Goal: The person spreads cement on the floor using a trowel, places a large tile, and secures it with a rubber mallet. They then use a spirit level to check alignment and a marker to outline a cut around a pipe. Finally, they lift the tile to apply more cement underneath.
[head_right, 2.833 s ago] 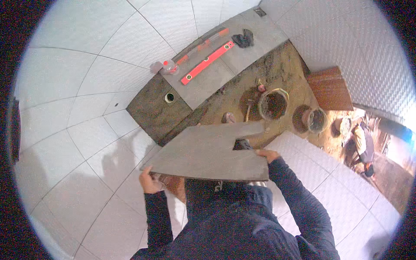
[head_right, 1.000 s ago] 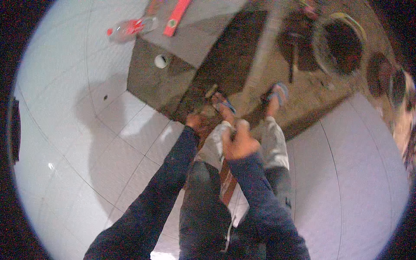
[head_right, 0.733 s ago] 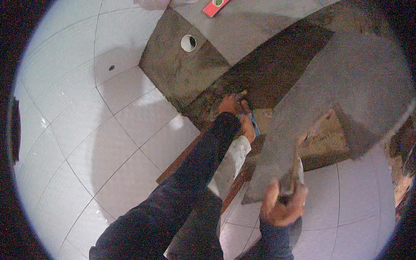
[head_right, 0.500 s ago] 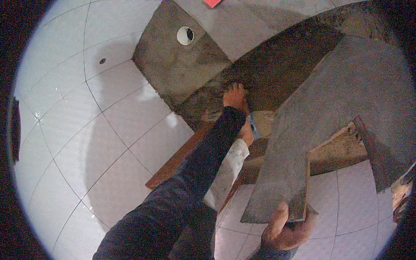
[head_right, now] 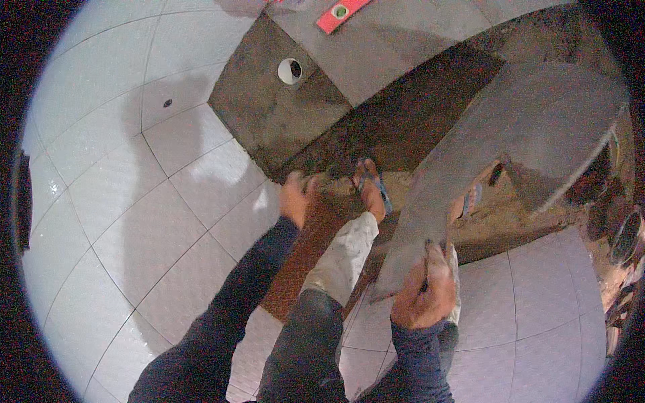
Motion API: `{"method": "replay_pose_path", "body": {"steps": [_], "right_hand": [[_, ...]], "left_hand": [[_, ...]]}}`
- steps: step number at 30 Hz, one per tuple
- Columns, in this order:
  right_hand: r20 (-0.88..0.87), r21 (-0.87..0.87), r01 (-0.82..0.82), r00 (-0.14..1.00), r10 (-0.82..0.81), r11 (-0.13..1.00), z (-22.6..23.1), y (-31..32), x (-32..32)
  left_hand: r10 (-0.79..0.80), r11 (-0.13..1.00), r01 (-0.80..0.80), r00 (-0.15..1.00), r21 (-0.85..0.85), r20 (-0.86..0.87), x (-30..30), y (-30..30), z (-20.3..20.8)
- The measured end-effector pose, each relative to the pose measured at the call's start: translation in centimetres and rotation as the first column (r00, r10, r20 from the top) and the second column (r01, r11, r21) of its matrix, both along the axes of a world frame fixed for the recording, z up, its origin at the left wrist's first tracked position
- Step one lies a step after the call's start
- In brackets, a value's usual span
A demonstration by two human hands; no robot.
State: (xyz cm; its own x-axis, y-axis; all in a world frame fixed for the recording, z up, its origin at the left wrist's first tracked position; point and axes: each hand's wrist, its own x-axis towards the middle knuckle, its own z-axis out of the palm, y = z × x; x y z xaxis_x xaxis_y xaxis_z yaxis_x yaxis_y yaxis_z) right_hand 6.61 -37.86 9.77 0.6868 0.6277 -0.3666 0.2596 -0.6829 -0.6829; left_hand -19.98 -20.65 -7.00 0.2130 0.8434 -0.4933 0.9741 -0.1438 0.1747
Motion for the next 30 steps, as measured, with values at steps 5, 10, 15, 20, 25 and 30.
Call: {"method": "replay_pose_path", "body": {"steps": [5,10,15,20,25,30], "right_hand": [[-0.119,-0.214,-0.092,0.991,0.068,0.973,2.4,1.9,0.8],[-0.093,-0.029,-0.136,0.987,0.133,0.990,3.3,1.3,1.5],[-0.239,0.010,-0.184,0.954,0.181,0.983,3.4,0.6,3.2],[-0.320,-0.068,0.014,0.947,-0.035,0.998,4.6,1.9,3.1],[-0.298,0.092,0.142,0.948,-0.109,0.986,2.6,0.2,0.7],[-0.380,0.173,0.261,0.907,-0.180,0.950,3.5,-0.2,0.3]], "left_hand": [[0.533,0.846,-0.499,0.780,-0.190,0.326,5.8,-3.3,18.5],[0.592,0.798,-0.459,0.473,-0.390,0.653,13.2,-9.2,24.1],[0.626,0.772,-0.246,0.454,-0.586,0.634,16.7,-12.5,21.9],[0.546,0.815,-0.200,0.578,-0.544,0.607,16.7,-12.7,21.0],[0.634,0.760,-0.201,0.441,-0.619,0.635,15.3,-14.4,19.6],[0.793,0.604,-0.226,0.259,-0.764,0.551,16.1,-13.6,19.2]]}}
